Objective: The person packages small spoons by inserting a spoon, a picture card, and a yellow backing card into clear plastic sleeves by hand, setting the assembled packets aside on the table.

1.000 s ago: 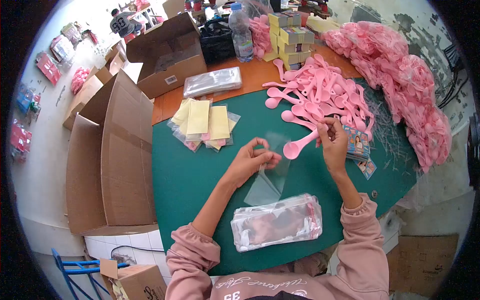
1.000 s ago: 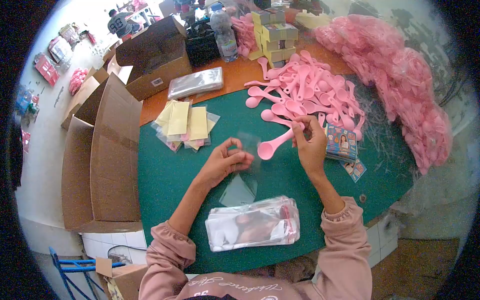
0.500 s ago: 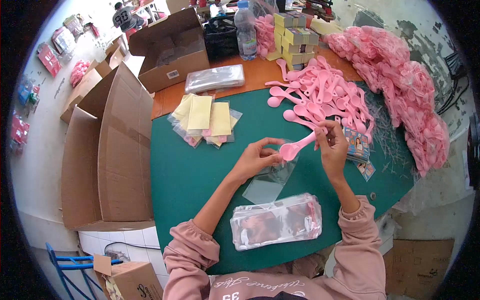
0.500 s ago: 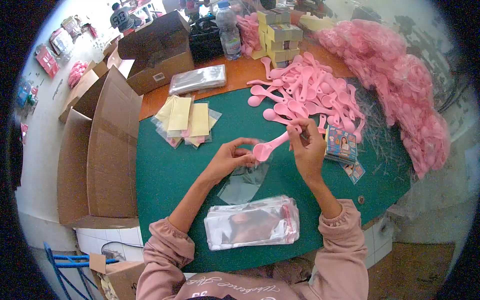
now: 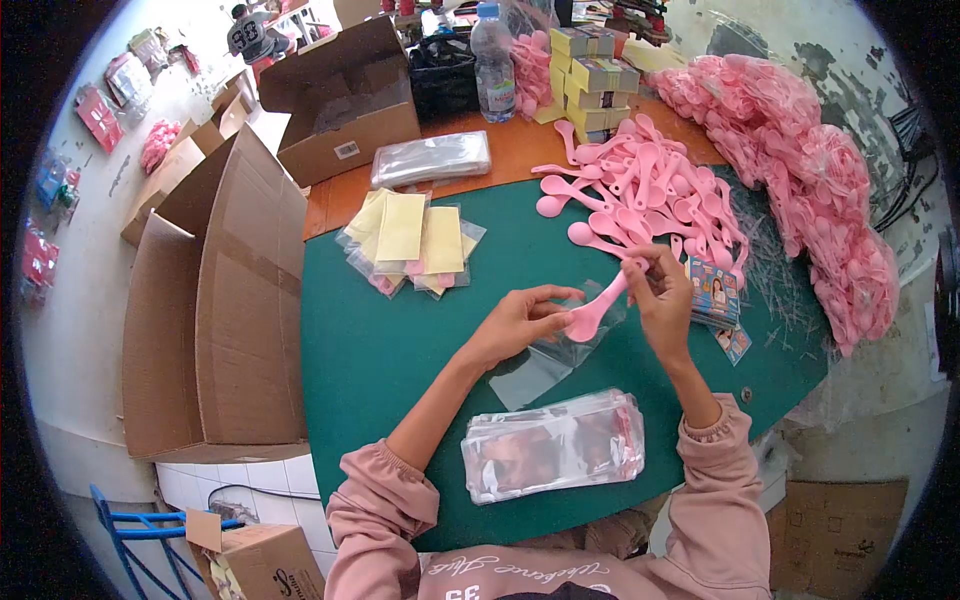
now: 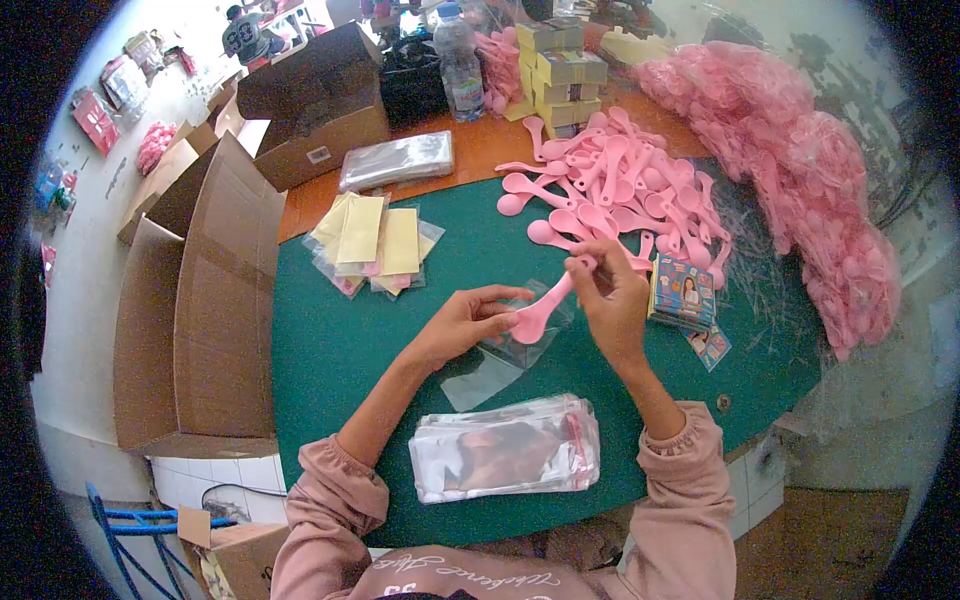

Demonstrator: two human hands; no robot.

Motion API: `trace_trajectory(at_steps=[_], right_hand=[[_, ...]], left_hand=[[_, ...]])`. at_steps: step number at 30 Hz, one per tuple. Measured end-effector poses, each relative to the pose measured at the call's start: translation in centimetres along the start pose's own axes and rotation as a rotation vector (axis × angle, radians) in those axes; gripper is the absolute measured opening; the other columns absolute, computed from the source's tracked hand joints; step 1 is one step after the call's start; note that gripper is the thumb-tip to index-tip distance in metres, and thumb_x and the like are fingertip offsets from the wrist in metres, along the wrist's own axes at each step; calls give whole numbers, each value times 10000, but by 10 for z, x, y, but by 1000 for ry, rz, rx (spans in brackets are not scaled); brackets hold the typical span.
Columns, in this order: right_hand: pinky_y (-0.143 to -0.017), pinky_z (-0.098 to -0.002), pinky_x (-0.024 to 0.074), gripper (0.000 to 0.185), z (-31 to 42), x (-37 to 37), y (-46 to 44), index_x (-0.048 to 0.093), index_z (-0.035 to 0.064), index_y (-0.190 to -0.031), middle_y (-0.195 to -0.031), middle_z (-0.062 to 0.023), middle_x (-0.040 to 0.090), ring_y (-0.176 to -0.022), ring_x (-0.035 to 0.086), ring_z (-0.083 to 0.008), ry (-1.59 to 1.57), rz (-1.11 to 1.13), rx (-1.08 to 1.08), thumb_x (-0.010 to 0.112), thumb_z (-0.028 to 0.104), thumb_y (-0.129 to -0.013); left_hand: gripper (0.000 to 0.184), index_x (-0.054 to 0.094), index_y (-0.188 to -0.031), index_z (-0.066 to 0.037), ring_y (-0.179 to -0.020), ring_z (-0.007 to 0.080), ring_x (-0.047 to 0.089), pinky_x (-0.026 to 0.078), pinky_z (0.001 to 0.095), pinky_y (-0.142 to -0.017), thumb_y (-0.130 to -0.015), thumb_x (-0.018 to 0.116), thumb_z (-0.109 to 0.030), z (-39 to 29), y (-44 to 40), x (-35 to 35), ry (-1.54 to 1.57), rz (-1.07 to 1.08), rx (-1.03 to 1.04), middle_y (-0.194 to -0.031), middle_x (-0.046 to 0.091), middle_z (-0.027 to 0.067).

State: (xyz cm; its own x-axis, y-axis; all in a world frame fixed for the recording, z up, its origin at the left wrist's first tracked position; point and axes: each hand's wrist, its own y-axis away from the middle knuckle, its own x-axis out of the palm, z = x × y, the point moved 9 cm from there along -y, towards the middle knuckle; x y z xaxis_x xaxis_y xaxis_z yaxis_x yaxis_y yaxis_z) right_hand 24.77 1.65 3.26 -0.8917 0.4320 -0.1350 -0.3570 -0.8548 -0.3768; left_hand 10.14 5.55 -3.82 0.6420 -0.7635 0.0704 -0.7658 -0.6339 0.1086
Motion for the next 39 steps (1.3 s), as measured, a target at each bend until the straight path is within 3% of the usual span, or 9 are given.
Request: trace_trajectory(at_steps=[7,10,15,16,20,23,36,38,39], right_hand=[[-466,-163,363,123,-3,17,6,514,16,-894,-675,6,523,-548,465,-35,-143,112,103,597,33,-806],[-509,-159,378,134,-9,11,4,494,28,-874,-715,-12,541,-606,491,-41,-120,87,109,607,65,-811],[-669,-250,430,394,4,35,15,565,15,-888,-790,-86,567,-743,544,-141,6,319,-101,476,399,-882],[-788,-315,408,515,16,39,17,595,16,-909,-964,-148,535,-899,521,-232,66,368,-197,391,487,-885],[-900,-365,343,512,23,58,36,606,69,-1017,-1212,-157,366,-1083,404,-297,280,597,-328,393,512,-872],[-892,-365,351,511,40,35,17,601,83,-1049,-1157,-151,415,-1069,423,-287,167,440,-297,407,518,-862],[-830,-363,399,436,42,38,24,635,90,-968,-1112,-137,472,-1028,461,-251,268,513,-356,509,482,-824],[-783,-347,419,407,42,4,6,640,59,-933,-1039,-146,522,-991,486,-251,165,390,-389,539,437,-819],[-771,-354,423,365,36,-28,-9,636,47,-915,-980,-152,548,-962,506,-264,333,192,-232,553,387,-815]], left_hand=[[366,500,-1170,10,-804,84,564,464,221,-715,-875,528,-205,-7,-4,-5,99,-59,39,-916,618,51],[349,522,-1119,43,-828,112,584,470,233,-740,-909,463,-229,8,0,5,179,135,-177,-929,626,79],[353,573,-1022,49,-806,134,603,479,243,-724,-934,401,-246,-3,1,-1,119,48,-129,-890,633,101],[353,573,-1022,49,-806,134,603,479,243,-724,-934,401,-246,-5,2,0,117,50,-125,-890,633,101],[346,591,-1005,27,-755,113,599,479,237,-652,-935,400,-253,-25,5,-9,101,-49,-36,-821,634,80],[340,607,-993,10,-737,95,590,471,229,-619,-933,405,-257,-33,7,-13,-1,-85,-29,-808,635,73],[333,608,-993,-41,-700,59,550,428,201,-551,-944,375,-274,-48,12,-10,2,-93,-39,-827,632,24],[333,609,-974,-41,-694,58,551,428,199,-547,-944,374,-274,-49,13,-11,-18,-63,-37,-825,629,24],[334,611,-954,-40,-688,58,552,427,198,-543,-944,374,-274,-50,14,-13,-37,-45,-30,-823,626,24]])
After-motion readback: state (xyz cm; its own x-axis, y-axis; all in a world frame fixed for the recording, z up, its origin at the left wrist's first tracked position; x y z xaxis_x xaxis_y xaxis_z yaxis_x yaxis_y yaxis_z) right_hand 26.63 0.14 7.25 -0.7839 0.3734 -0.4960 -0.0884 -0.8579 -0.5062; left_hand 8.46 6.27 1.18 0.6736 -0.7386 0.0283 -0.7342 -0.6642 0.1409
